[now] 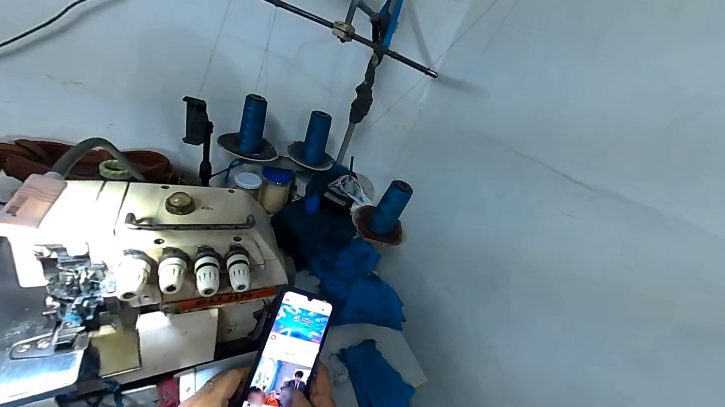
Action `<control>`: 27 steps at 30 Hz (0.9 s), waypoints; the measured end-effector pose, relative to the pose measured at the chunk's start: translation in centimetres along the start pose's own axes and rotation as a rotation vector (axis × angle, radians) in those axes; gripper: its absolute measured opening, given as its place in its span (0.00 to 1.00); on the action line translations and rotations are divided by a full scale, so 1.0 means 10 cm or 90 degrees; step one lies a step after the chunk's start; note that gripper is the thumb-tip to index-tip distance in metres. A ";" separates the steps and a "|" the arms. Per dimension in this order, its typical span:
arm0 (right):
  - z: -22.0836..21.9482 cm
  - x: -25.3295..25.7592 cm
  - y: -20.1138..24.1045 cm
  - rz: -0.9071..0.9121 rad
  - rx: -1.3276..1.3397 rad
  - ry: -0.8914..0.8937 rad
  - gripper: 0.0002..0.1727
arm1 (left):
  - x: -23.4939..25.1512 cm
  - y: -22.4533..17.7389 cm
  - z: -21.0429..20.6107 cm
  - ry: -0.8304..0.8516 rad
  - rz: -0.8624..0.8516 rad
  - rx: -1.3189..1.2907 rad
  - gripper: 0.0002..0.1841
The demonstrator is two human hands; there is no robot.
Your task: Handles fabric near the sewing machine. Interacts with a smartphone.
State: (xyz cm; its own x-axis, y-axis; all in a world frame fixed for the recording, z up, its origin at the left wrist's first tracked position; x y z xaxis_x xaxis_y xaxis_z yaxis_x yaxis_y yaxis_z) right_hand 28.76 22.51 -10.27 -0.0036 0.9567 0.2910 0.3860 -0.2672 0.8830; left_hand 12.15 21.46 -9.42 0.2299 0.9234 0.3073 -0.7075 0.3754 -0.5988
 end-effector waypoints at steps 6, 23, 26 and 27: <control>0.02 0.03 0.00 -0.001 -0.011 -0.064 0.24 | 0.02 0.02 -0.02 -0.004 -0.001 0.014 0.31; 0.02 0.02 0.05 0.033 -0.038 -0.147 0.21 | 0.02 0.04 -0.03 -0.008 0.002 0.013 0.31; 0.01 0.01 0.02 0.029 -0.006 -0.109 0.21 | 0.01 0.04 -0.04 -0.010 0.006 0.018 0.32; 0.01 0.01 0.01 0.020 0.012 -0.094 0.22 | 0.01 0.05 -0.04 -0.011 0.006 0.019 0.31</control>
State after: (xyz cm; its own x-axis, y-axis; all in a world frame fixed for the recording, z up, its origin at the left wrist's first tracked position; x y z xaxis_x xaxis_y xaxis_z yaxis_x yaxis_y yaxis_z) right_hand 28.88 22.62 -10.13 0.1445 0.9547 0.2601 0.4004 -0.2968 0.8669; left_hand 12.11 21.75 -9.95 0.2117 0.9253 0.3146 -0.7294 0.3638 -0.5793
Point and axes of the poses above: each hand's wrist, its own x-axis towards the middle knuckle, its own z-axis out of the back of the hand, y = z × x, the point moved 7 cm from there along x, towards the middle knuckle, and after that the axes turned 12 degrees about x, right-handed, at the moved point
